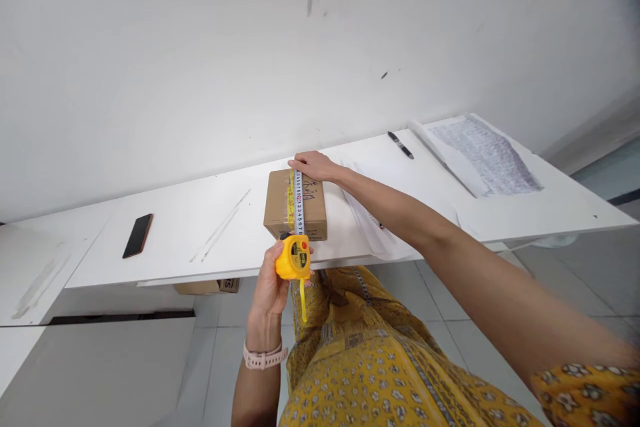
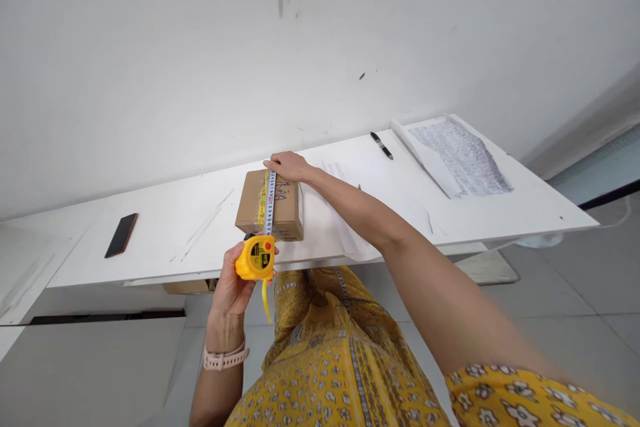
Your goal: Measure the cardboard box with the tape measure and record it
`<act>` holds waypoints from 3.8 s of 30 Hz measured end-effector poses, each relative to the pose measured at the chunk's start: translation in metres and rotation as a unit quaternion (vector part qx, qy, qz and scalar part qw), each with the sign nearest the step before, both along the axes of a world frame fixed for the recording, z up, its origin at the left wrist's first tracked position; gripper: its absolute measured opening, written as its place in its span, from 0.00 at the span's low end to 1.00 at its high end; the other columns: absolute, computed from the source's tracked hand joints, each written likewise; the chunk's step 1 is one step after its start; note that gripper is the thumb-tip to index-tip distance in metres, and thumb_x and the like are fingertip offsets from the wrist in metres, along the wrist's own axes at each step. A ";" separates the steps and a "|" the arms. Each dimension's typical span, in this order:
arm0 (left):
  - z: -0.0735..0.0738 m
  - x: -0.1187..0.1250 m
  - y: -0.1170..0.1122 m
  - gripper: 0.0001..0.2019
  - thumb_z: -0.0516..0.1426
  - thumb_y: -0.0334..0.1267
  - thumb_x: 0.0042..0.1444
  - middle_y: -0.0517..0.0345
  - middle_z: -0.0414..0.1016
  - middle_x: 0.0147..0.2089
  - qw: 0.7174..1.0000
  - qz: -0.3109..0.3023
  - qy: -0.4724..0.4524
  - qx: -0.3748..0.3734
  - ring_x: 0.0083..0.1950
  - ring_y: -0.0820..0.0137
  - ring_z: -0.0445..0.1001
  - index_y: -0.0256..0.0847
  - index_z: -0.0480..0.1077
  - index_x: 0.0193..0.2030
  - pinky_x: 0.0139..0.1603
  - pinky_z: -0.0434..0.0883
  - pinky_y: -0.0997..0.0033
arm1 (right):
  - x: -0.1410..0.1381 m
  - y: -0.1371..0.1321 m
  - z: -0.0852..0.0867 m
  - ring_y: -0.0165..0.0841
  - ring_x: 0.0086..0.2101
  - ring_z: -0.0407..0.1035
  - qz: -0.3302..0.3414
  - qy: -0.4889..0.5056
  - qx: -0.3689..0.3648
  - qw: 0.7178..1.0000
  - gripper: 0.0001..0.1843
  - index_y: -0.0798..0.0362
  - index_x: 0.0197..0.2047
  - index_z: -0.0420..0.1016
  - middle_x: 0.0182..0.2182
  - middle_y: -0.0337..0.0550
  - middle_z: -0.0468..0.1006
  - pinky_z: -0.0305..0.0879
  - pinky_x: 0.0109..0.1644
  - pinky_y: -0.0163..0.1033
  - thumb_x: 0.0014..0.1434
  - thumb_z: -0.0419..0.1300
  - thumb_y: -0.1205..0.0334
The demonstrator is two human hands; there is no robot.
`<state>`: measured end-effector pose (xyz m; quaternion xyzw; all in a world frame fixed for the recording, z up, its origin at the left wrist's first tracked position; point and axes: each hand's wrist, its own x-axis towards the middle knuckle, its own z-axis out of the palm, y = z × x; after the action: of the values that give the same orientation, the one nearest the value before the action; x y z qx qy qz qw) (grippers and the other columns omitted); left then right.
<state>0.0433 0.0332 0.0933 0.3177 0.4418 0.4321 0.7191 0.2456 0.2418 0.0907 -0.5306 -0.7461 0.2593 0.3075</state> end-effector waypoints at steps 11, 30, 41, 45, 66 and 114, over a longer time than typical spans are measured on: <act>0.043 -0.091 0.034 0.34 0.65 0.51 0.47 0.51 0.81 0.40 0.974 0.004 0.167 0.153 0.33 0.64 0.78 0.40 0.70 0.61 0.25 0.71 0.72 | 0.039 -0.123 0.039 0.28 0.26 0.58 -0.010 0.255 0.013 0.967 0.15 0.51 0.30 0.65 0.23 0.34 0.65 0.54 0.32 0.36 0.64 0.57 0.52; 0.027 -0.088 0.151 0.26 0.60 0.52 0.50 0.50 0.81 0.39 0.964 -0.055 0.220 0.142 0.38 0.63 0.77 0.36 0.77 0.50 0.29 0.66 0.72 | -0.003 -0.151 -0.026 0.30 0.25 0.66 -0.038 0.265 -0.048 0.962 0.16 0.49 0.34 0.66 0.23 0.34 0.72 0.59 0.32 0.37 0.63 0.55 0.45; 0.033 -0.084 0.148 0.24 0.60 0.54 0.51 0.53 0.78 0.33 0.945 -0.111 0.246 0.184 0.31 0.66 0.72 0.38 0.78 0.46 0.28 0.66 0.71 | 0.004 -0.152 -0.035 0.31 0.24 0.67 -0.031 0.255 -0.080 0.963 0.18 0.49 0.34 0.69 0.22 0.36 0.73 0.61 0.29 0.37 0.63 0.57 0.43; 0.034 -0.085 0.148 0.25 0.60 0.55 0.50 0.51 0.80 0.36 0.941 -0.119 0.254 0.190 0.35 0.62 0.75 0.38 0.78 0.47 0.32 0.70 0.68 | 0.003 -0.153 -0.033 0.32 0.23 0.67 -0.043 0.243 -0.072 0.967 0.18 0.49 0.33 0.67 0.22 0.36 0.74 0.61 0.30 0.37 0.63 0.56 0.42; 0.033 -0.112 0.153 0.26 0.59 0.52 0.57 0.48 0.81 0.38 0.918 -0.177 0.274 0.223 0.34 0.65 0.76 0.35 0.74 0.54 0.35 0.71 0.68 | 0.000 -0.156 -0.028 0.34 0.22 0.67 -0.047 0.224 -0.050 0.972 0.19 0.47 0.30 0.66 0.20 0.37 0.73 0.61 0.28 0.39 0.62 0.55 0.41; -0.039 -0.069 -0.023 0.37 0.69 0.55 0.44 0.43 0.74 0.55 0.989 -0.032 -0.051 0.139 0.33 0.65 0.80 0.41 0.68 0.59 0.22 0.77 0.73 | -0.006 -0.107 -0.058 0.47 0.58 0.69 0.054 -0.018 0.317 0.947 0.26 0.50 0.58 0.70 0.57 0.53 0.77 0.50 0.64 0.56 0.65 0.58 0.42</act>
<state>-0.0256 0.0099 0.0541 0.4056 0.3299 0.4819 0.7031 0.2393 0.1353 0.0322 -0.3692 -0.8230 0.0164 0.4314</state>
